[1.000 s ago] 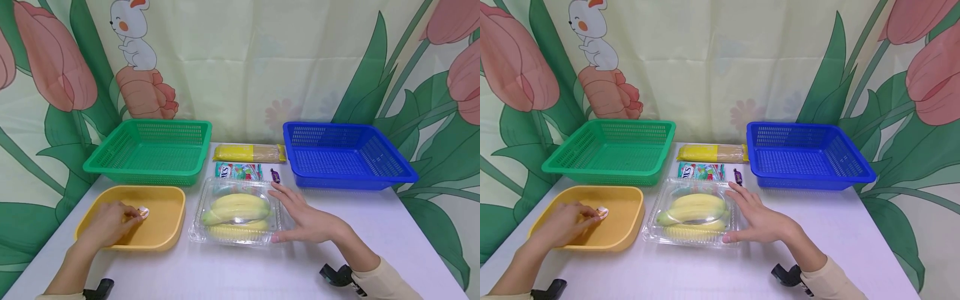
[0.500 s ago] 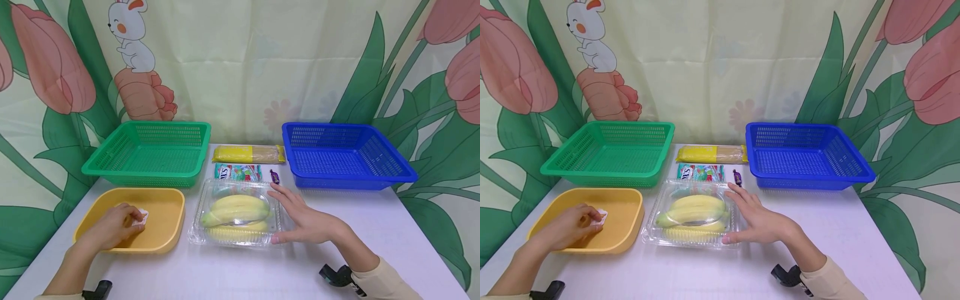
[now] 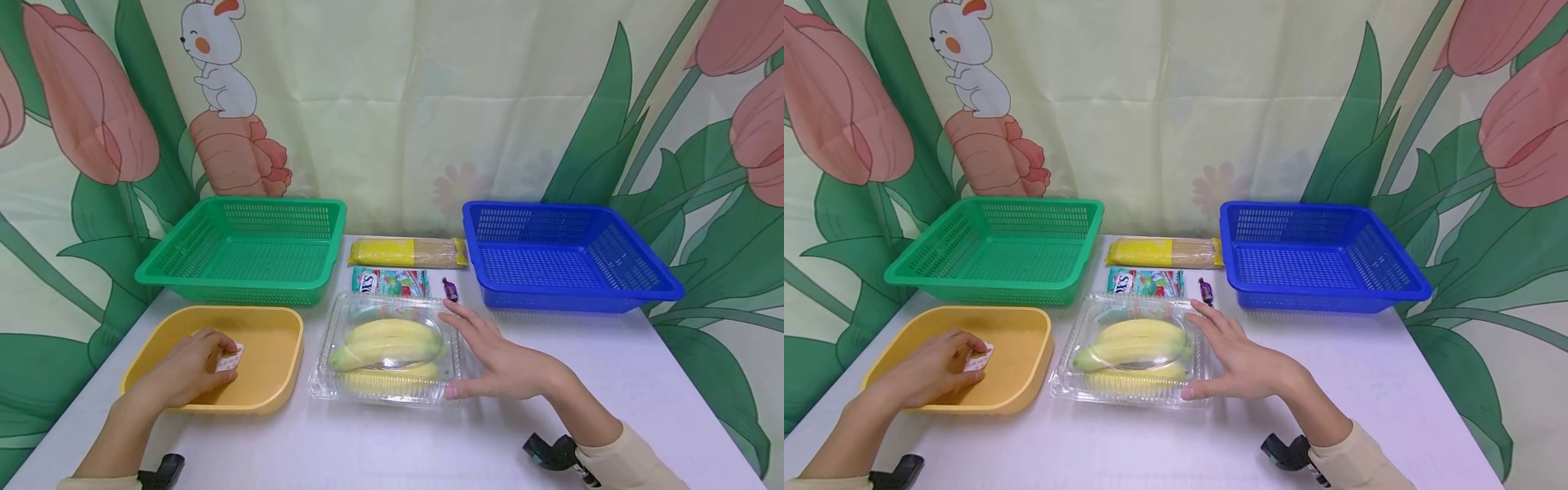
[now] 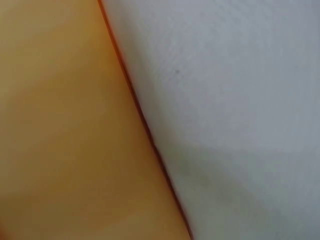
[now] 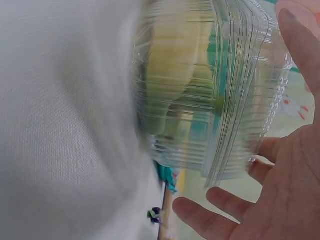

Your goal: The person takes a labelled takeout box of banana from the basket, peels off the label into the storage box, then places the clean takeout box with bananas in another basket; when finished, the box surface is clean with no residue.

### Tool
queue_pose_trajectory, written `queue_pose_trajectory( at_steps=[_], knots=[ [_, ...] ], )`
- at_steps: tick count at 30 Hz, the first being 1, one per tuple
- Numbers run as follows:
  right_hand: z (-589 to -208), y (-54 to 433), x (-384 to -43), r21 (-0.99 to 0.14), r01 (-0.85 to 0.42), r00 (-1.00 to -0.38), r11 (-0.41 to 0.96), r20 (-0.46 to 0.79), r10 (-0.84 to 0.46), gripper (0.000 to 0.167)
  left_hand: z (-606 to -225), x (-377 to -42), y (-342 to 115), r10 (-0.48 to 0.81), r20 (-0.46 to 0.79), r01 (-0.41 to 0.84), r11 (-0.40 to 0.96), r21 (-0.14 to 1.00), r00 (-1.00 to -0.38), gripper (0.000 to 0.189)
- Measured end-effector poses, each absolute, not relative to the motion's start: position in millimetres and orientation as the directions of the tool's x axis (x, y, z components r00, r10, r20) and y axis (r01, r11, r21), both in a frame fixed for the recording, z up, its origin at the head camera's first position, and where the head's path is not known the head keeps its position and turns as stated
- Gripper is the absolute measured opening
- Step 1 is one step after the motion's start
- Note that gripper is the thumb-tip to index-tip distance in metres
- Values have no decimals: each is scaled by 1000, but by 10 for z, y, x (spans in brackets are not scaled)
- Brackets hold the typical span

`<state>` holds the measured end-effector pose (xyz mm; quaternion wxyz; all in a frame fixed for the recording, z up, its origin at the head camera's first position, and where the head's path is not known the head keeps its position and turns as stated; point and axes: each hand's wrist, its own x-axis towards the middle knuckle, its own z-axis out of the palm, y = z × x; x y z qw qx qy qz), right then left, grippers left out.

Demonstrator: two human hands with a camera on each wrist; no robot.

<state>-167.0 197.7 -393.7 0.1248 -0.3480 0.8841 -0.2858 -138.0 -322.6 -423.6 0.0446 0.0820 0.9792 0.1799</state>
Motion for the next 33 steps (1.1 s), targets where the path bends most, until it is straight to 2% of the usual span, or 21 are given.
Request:
queue_pose_trajectory(
  at_steps=[6,18,27,33],
  knots=[
    [-3949,1974,-1687,-589,-562,-715,580,-7,-699,106,-4220,-1372,-3223,189,-74,154,931,331,-979,52],
    [-3957,1956,-1719,-584,-562,-718,586,-8,-696,106,-4205,-1350,-3276,195,-70,165,937,308,-978,55],
    [-3934,1958,-1723,-579,-551,-723,601,-28,-690,107,-4190,-1368,-3305,193,-100,154,939,306,-976,62],
    [-3914,1947,-1709,-588,-548,-720,595,-30,-693,106,-4205,-1381,-3367,206,-100,160,925,344,-974,65]
  ],
)
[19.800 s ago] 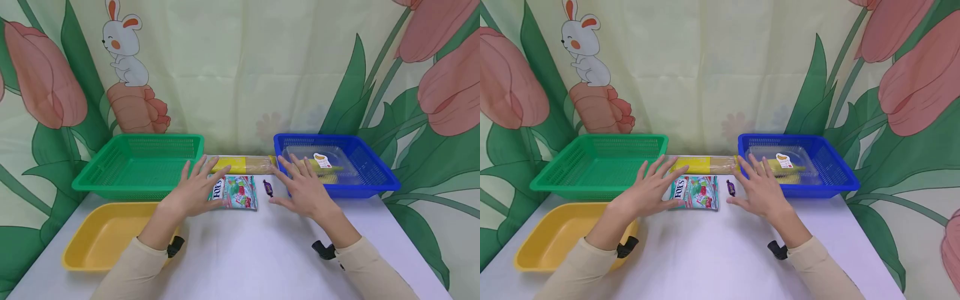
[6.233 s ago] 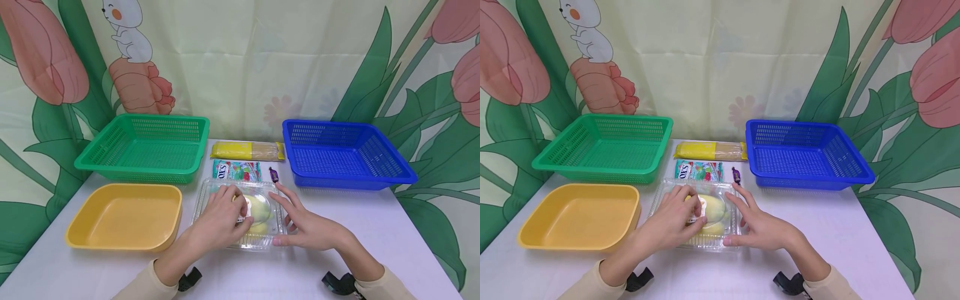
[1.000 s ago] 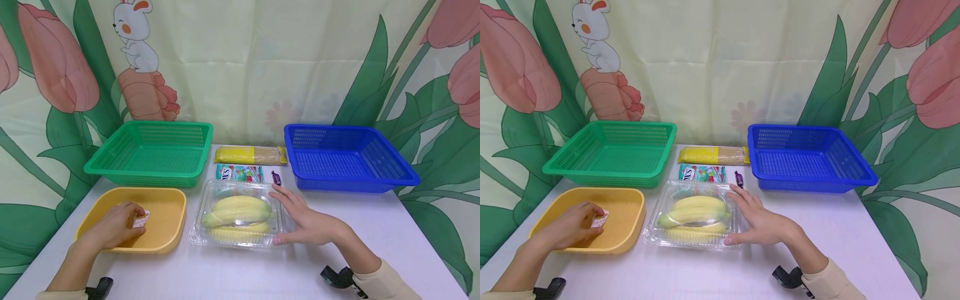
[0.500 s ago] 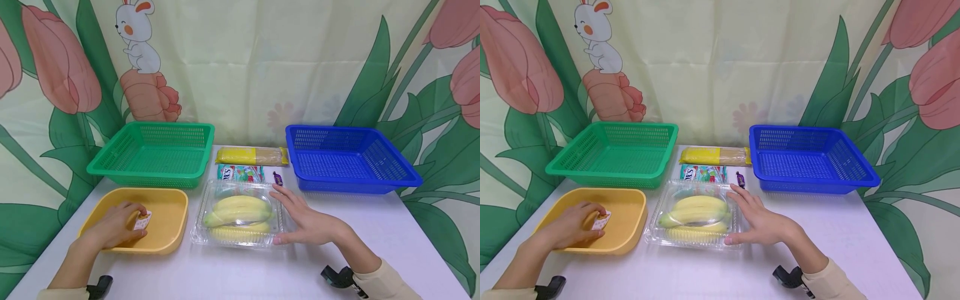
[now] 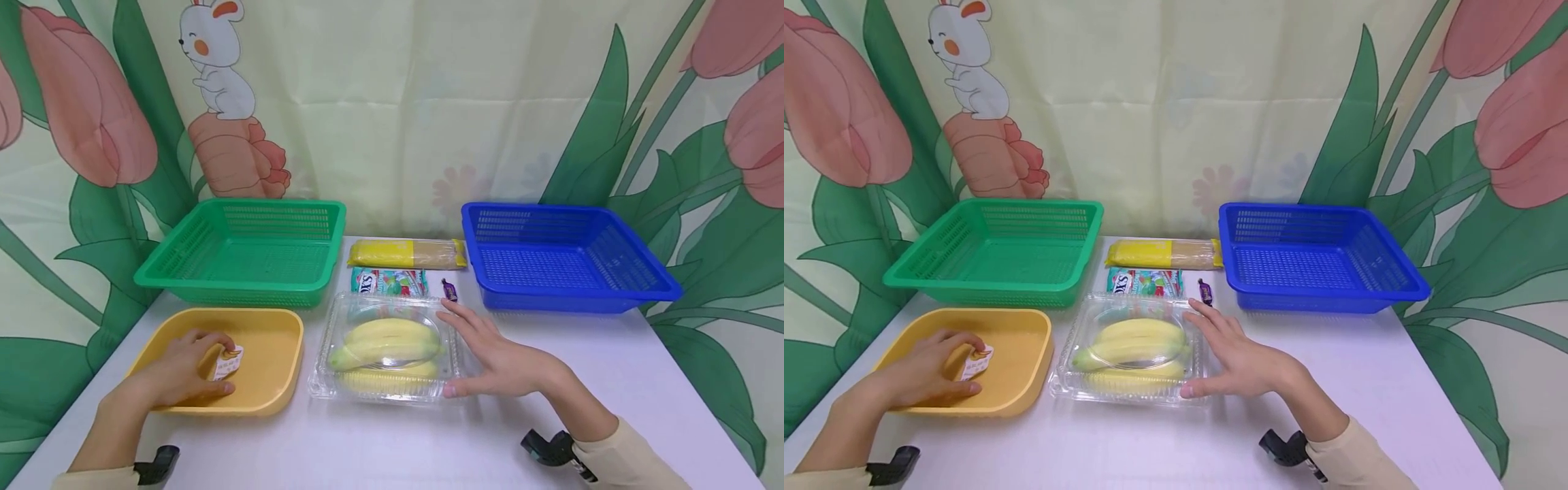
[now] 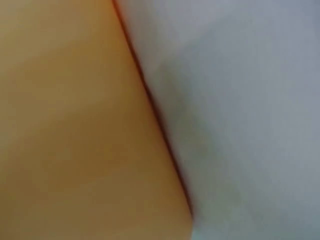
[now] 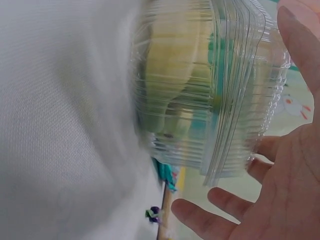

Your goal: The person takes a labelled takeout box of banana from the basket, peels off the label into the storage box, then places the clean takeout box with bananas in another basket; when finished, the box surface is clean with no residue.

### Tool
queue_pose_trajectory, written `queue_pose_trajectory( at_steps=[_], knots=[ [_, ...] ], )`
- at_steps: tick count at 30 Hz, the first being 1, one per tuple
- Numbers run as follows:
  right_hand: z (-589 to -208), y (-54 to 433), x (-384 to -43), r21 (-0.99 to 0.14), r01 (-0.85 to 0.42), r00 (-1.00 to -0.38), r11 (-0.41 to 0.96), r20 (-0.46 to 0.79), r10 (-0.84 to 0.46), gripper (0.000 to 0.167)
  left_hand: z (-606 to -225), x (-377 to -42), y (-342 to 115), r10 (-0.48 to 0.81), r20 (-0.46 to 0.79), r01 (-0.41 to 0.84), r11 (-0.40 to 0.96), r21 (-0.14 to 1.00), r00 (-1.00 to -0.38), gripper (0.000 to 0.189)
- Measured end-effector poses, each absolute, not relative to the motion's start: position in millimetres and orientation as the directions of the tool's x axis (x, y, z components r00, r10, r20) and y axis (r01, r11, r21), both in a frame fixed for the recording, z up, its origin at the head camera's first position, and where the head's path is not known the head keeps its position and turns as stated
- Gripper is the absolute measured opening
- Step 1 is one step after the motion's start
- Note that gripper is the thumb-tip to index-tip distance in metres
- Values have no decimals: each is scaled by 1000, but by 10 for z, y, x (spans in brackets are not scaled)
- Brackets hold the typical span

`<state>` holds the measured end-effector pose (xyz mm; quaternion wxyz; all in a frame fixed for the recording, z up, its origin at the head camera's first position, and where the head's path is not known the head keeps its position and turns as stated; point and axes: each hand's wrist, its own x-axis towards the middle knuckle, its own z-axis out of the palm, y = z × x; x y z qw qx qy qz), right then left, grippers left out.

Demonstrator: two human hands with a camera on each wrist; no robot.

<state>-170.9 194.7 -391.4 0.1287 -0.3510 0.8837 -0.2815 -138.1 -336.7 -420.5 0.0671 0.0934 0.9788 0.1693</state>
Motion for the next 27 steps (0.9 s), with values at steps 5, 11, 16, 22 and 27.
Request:
queue_pose_trajectory(
  at_steps=[5,11,16,22,27],
  knots=[
    [-3901,1916,-1707,-592,-539,-717,600,-52,-695,104,-4188,-1349,-3439,211,-130,157,928,339,-969,77],
    [-3871,1925,-1702,-582,-527,-723,619,-74,-687,104,-4098,-1351,-3361,218,-124,167,930,327,-968,85],
    [-3837,1942,-1706,-574,-538,-721,617,-67,-690,105,-3974,-1387,-3207,241,-91,197,919,341,-966,67],
    [-3797,1929,-1725,-584,-550,-713,598,-45,-700,105,-3782,-1333,-2935,252,-59,214,907,363,-966,66],
    [-3799,1935,-1723,-594,-541,-713,595,-53,-700,105,-3656,-1304,-2681,267,-10,241,884,400,-964,74]
  ],
)
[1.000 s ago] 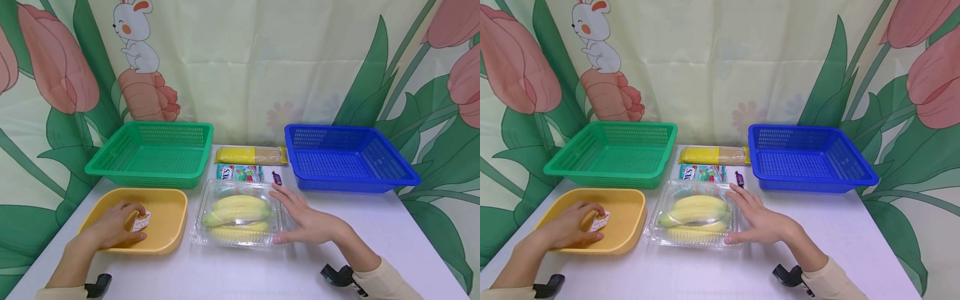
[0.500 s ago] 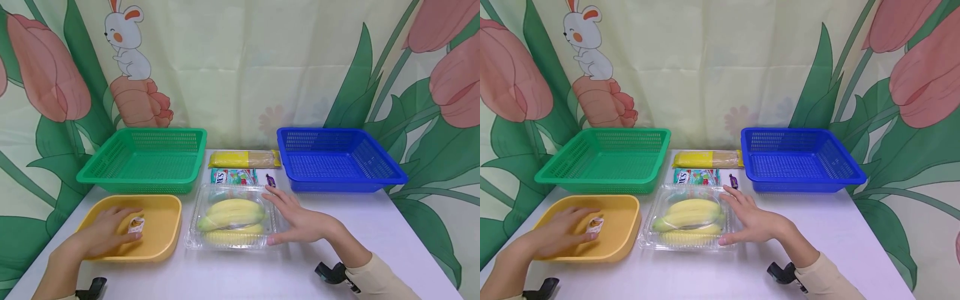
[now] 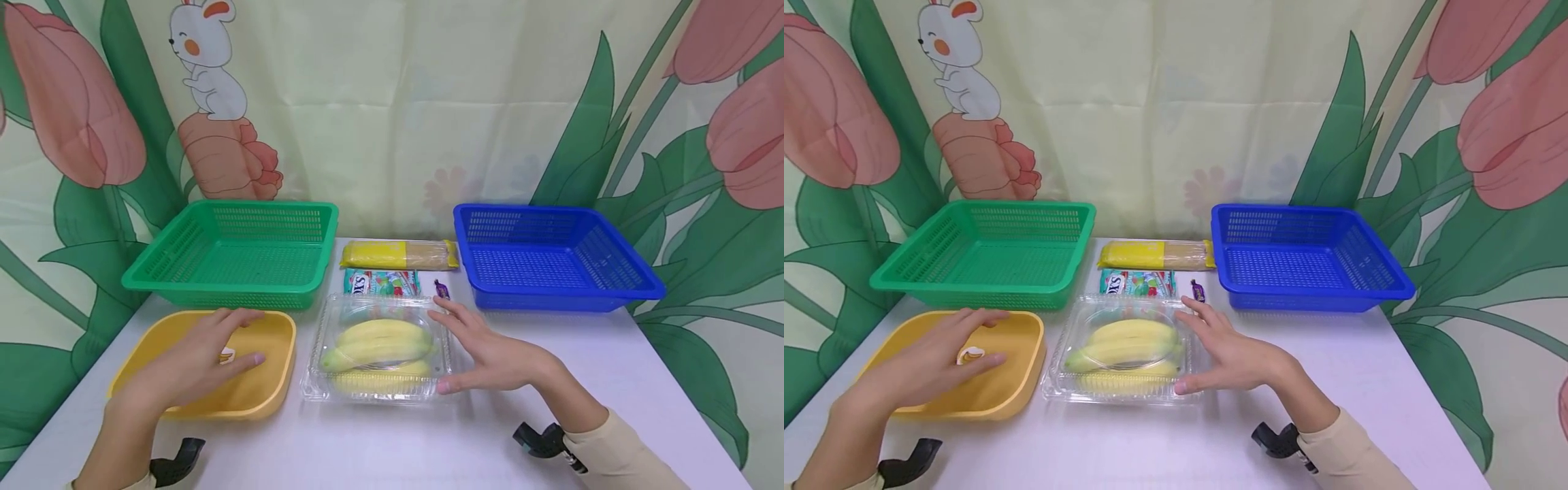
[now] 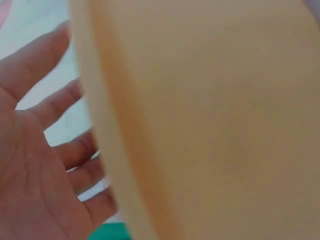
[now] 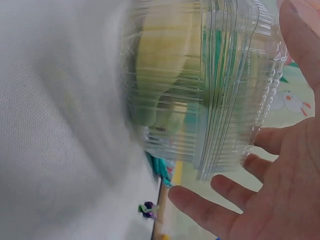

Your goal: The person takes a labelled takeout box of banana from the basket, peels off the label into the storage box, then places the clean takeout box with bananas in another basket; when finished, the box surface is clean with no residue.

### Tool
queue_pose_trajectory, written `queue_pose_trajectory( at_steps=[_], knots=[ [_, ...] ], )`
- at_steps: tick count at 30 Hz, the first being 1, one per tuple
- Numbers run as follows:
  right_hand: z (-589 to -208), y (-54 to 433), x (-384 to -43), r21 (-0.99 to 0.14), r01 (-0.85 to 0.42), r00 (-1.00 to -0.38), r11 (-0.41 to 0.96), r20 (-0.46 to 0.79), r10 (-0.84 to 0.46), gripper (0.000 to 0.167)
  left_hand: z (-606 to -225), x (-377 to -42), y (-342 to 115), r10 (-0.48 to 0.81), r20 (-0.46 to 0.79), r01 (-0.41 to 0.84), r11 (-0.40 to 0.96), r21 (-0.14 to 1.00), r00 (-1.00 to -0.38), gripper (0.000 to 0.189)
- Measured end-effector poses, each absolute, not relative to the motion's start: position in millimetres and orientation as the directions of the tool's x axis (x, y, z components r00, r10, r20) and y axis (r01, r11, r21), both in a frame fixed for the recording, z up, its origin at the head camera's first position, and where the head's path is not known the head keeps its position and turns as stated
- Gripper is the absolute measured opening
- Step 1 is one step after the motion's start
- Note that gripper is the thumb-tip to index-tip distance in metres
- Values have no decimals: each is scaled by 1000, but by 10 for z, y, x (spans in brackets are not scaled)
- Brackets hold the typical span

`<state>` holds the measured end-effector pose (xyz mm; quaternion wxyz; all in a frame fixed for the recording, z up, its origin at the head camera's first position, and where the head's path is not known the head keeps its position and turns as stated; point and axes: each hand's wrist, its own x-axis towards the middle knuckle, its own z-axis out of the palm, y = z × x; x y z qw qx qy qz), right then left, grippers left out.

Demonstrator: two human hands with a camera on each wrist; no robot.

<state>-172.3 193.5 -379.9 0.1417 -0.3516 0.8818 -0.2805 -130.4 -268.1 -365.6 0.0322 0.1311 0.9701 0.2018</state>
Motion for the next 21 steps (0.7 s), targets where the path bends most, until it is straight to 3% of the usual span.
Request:
queue_pose_trajectory(
  at_steps=[9,21],
  knots=[
    [-3839,1948,-1737,-600,-554,-717,577,-10,-697,112,-3594,-1409,-2332,361,69,348,805,480,-930,78],
    [-3864,1953,-1754,-620,-570,-702,540,25,-712,120,-3654,-1556,-2074,483,-27,387,732,561,-875,95]
  ],
)
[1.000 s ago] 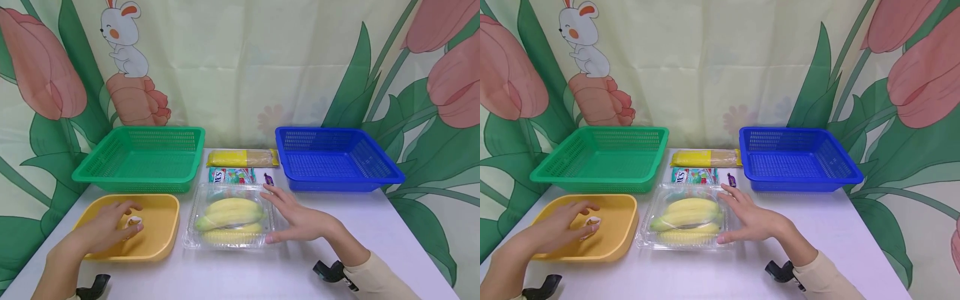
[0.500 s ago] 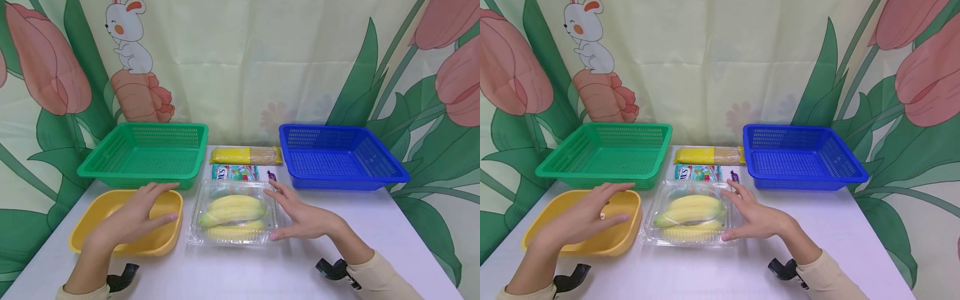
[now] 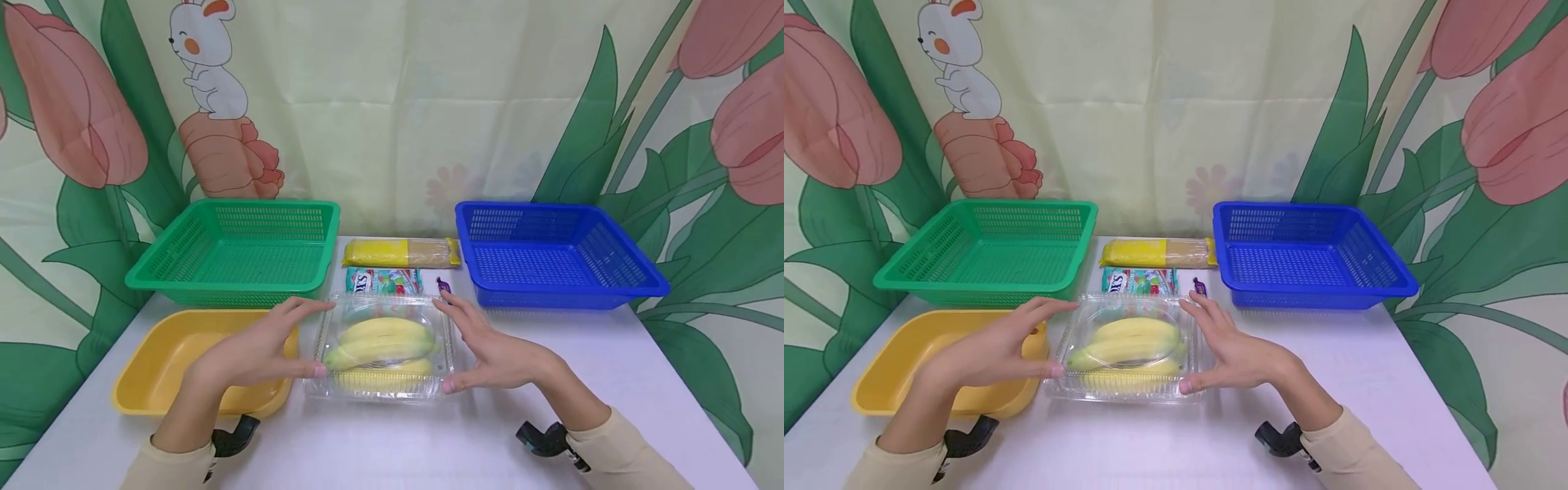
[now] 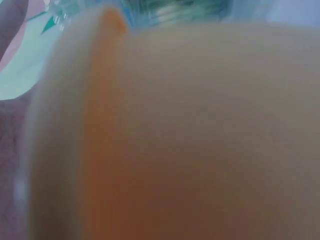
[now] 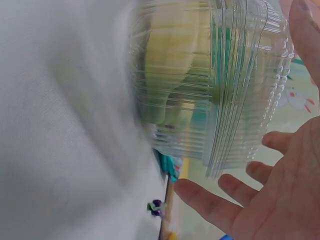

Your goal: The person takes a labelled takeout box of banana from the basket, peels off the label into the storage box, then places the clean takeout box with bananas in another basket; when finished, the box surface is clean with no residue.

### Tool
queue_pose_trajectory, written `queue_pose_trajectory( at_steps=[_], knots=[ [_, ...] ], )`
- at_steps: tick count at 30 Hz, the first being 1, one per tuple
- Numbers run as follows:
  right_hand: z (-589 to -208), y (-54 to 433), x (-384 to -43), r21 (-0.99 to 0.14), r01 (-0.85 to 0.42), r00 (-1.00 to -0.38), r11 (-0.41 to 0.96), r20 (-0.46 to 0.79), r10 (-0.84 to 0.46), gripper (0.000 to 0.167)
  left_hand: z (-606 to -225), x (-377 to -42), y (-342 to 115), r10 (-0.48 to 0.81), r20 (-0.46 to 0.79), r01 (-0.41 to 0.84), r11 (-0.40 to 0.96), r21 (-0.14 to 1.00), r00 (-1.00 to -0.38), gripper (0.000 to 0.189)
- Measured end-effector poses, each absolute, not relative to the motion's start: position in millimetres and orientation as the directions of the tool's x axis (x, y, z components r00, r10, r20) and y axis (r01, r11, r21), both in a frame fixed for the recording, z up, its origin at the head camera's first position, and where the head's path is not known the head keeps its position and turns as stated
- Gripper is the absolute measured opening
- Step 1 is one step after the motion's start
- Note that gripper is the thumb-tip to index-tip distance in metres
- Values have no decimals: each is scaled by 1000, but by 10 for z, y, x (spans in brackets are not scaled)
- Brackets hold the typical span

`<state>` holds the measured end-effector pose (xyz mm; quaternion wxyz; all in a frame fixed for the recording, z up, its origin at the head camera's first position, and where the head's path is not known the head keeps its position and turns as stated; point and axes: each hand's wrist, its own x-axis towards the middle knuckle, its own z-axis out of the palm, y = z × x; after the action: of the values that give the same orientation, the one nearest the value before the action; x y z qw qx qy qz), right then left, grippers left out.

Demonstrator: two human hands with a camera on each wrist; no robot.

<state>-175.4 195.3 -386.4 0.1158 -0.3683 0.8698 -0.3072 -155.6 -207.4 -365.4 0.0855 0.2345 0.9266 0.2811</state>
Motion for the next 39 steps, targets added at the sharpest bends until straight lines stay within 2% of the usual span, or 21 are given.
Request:
queue_pose_trajectory(
  at_steps=[5,13,19,26,31,39],
  knots=[
    [-3886,1976,-1756,-633,-558,-704,537,19,-710,124,-3672,-1566,-2029,518,-43,398,705,587,-854,100],
    [-3927,2022,-1728,-629,-546,-720,553,15,-694,120,-3665,-1564,-1953,519,-114,371,730,574,-847,105],
    [-3969,2026,-1729,-671,-532,-711,517,23,-703,119,-3672,-1548,-1913,511,-155,341,740,580,-845,107],
    [-4018,2034,-1729,-719,-500,-707,483,17,-707,119,-3687,-1538,-1883,521,-139,361,736,573,-842,106],
    [-4037,2049,-1733,-737,-482,-715,473,20,-698,119,-3712,-1543,-1870,537,-125,350,690,633,-834,104],
    [-4040,2085,-1724,-726,-488,-724,485,26,-689,105,-3813,-1557,-1843,555,-84,345,621,704,-828,103]
  ],
)
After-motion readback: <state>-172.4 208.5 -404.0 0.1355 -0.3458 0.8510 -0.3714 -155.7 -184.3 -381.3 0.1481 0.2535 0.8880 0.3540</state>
